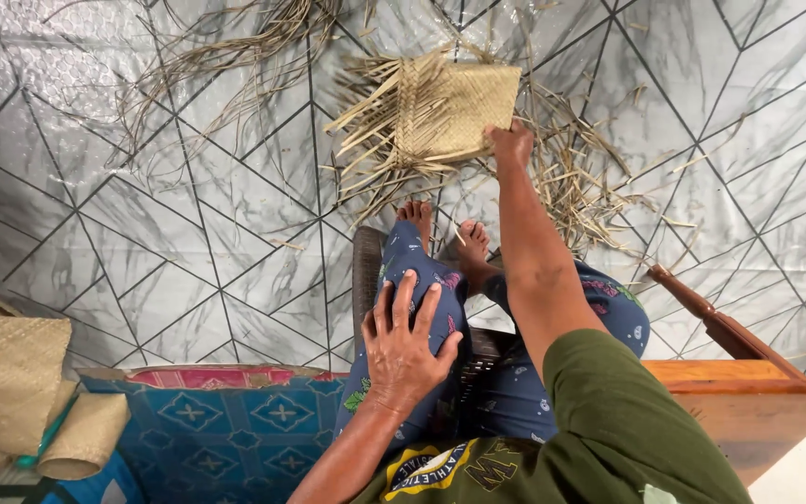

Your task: Trimming excess straw ends from a woven mat and a woven hat using scissors

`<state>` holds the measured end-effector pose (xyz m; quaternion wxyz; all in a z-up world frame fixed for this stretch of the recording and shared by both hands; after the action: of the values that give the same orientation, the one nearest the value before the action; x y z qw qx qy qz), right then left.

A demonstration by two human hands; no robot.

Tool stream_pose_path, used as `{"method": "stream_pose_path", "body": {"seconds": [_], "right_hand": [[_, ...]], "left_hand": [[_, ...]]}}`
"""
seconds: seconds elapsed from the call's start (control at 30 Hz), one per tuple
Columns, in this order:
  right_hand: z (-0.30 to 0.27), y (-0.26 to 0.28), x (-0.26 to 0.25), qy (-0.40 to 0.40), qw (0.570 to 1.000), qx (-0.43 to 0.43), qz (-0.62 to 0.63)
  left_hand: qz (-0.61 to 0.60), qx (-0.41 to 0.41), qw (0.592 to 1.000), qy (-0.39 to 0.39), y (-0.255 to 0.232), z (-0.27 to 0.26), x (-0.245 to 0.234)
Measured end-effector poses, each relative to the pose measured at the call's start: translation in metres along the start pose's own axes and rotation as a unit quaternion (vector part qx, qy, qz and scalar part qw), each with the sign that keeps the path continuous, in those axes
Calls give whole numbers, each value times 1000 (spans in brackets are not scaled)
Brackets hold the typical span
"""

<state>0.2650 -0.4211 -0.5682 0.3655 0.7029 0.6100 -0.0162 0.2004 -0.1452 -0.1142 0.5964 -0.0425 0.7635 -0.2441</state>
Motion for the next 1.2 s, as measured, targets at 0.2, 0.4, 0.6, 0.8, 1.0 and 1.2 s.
{"method": "stream_pose_path", "body": {"seconds": [0.2, 0.4, 0.6, 0.8, 1.0, 1.2], "right_hand": [[-66, 7, -21, -7, 955, 113, 275], [-133, 14, -37, 108, 847, 183, 487], [-251, 43, -83, 190, 813, 244, 494], [-328, 29, -154, 247, 822, 160, 487], [-380, 5, -226, 311, 806, 88, 495], [-455, -35, -246, 339, 844, 69, 411]], "left_hand": [[5, -4, 1000, 17, -7, -14, 5], [-10, -22, 999, 36, -15, -31, -2], [-5, -1, 1000, 17, -21, -62, 2], [-75, 110, 978, -162, -38, -111, -16], [-231, 188, 901, -316, -61, -178, -80], [-303, 213, 834, -408, -51, -218, -149]]}}
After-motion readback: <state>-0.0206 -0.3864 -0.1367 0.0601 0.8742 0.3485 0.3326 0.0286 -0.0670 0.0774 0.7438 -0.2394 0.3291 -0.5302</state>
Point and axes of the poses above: each hand's wrist, its own z-axis towards the middle knuckle, its own x-axis out of the palm, y = z × x, the point moved 4 cm from there along z, towards the middle knuckle, and after that the axes turned 4 degrees about x, right-handed, at the moved point
